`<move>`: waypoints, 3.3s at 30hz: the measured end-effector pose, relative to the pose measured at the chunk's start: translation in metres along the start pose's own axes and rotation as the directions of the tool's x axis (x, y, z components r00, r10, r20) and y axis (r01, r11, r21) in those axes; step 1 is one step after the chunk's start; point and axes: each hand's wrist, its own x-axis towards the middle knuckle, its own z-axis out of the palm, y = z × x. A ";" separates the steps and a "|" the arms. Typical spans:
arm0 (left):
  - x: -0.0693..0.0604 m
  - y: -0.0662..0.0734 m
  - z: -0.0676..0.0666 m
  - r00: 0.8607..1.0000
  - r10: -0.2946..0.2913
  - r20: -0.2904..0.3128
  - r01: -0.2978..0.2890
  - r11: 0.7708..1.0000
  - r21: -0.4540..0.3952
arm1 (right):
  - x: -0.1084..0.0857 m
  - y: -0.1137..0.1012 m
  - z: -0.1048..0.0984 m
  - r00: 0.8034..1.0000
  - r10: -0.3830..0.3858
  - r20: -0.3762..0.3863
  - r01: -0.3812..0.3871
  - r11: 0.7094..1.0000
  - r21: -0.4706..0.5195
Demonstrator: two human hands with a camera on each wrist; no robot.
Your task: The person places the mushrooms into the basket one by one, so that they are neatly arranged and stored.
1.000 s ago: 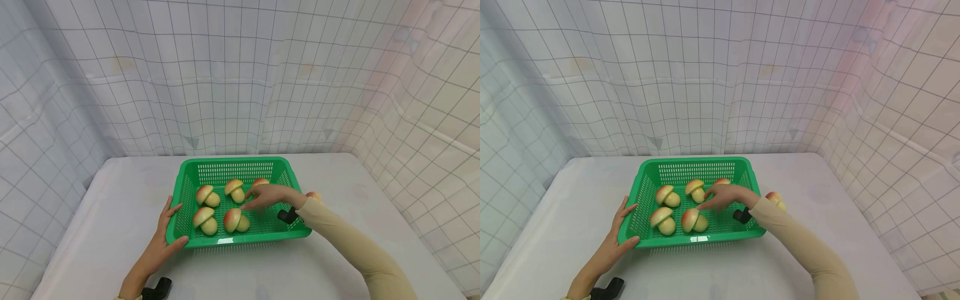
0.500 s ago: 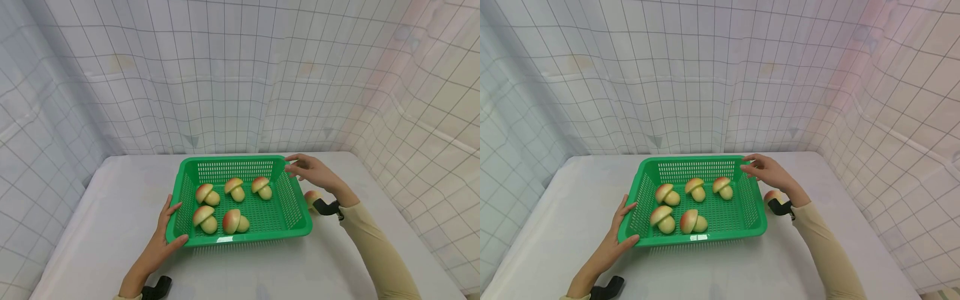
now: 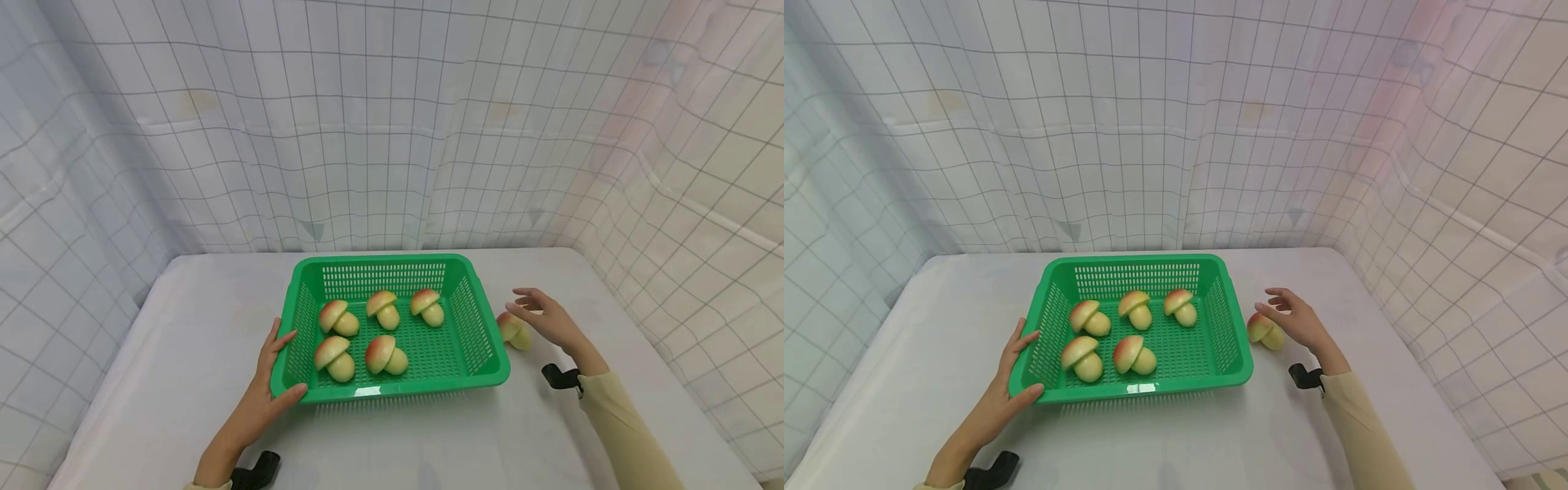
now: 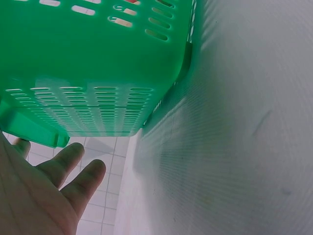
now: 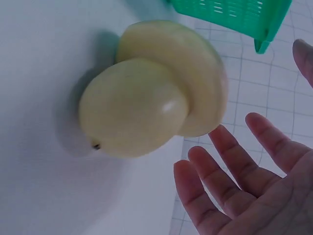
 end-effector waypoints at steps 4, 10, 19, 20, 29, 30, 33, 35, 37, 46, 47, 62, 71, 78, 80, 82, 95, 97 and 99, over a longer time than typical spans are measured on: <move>0.001 -0.001 -0.001 1.000 -0.002 0.003 0.002 1.000 -0.007 | -0.006 0.012 0.004 0.999 0.030 0.033 -0.030 1.000 -0.004; 0.000 -0.002 -0.001 1.000 -0.003 -0.001 0.003 1.000 0.008 | -0.010 0.022 0.010 0.996 0.072 0.060 -0.071 0.997 -0.006; 0.001 -0.002 -0.001 1.000 -0.004 0.003 0.004 1.000 -0.007 | -0.007 0.033 0.018 0.995 0.077 0.058 -0.076 0.997 -0.017; 0.001 -0.001 -0.001 1.000 -0.002 0.003 0.002 1.000 -0.008 | -0.007 0.034 0.018 0.996 0.076 0.057 -0.075 0.997 -0.015; 0.000 -0.002 0.000 1.000 0.009 0.003 -0.009 1.000 -0.011 | -0.007 0.034 0.022 0.997 0.059 0.043 -0.060 0.998 0.015; 0.001 -0.002 0.000 1.000 0.006 0.004 -0.006 1.000 -0.012 | -0.007 0.035 0.022 0.997 0.067 0.037 -0.068 0.997 0.022; 0.001 -0.002 -0.001 1.000 0.007 0.005 -0.007 1.000 -0.011 | -0.008 0.036 0.022 0.997 0.072 0.031 -0.073 0.997 0.030; 0.000 -0.003 -0.001 1.000 0.009 0.004 -0.009 1.000 -0.010 | -0.008 0.036 0.023 0.997 0.080 0.024 -0.081 0.996 0.034; 0.000 -0.003 -0.001 1.000 0.011 0.003 -0.011 1.000 -0.008 | -0.009 0.036 0.023 0.996 0.085 0.018 -0.085 0.996 0.031; 0.000 -0.003 0.000 1.000 0.025 -0.001 -0.025 1.000 0.001 | -0.008 0.036 0.023 0.996 0.086 -0.003 -0.086 0.996 0.013; 0.000 -0.003 0.000 1.000 0.026 -0.001 -0.026 1.000 0.001 | -0.008 0.036 0.023 0.996 0.088 -0.007 -0.088 0.996 0.013; 0.000 -0.004 -0.001 1.000 0.013 -0.004 -0.013 1.000 0.000 | -0.010 0.037 0.025 0.994 0.093 -0.056 -0.093 0.996 -0.002; 0.000 -0.001 -0.001 1.000 0.014 -0.001 -0.014 1.000 0.003 | -0.011 0.036 0.023 0.993 0.101 -0.062 -0.102 0.995 -0.019; 0.000 0.002 -0.001 1.000 0.030 -0.001 -0.030 0.999 0.011 | -0.013 0.036 0.021 0.992 0.093 -0.084 -0.096 0.995 -0.033; -0.001 0.002 -0.001 1.000 0.026 0.000 -0.026 1.000 0.010 | -0.013 0.037 0.021 0.992 0.089 -0.092 -0.092 0.995 -0.034; -0.001 0.001 -0.001 1.000 0.024 0.002 -0.024 1.000 0.012 | -0.014 0.037 0.021 0.991 0.085 -0.099 -0.088 0.996 -0.032; 0.000 0.001 -0.001 0.999 0.050 0.003 -0.050 0.999 0.009 | -0.021 0.028 0.015 0.980 0.074 -0.184 -0.083 0.996 -0.041; 0.000 0.000 -0.001 0.999 0.042 0.002 -0.042 0.999 0.009 | -0.022 0.026 0.014 0.978 0.082 -0.194 -0.093 0.995 -0.045; 0.000 -0.001 0.000 0.999 0.033 0.002 -0.033 0.999 0.007 | -0.023 0.024 0.013 0.975 0.088 -0.206 -0.099 0.994 -0.044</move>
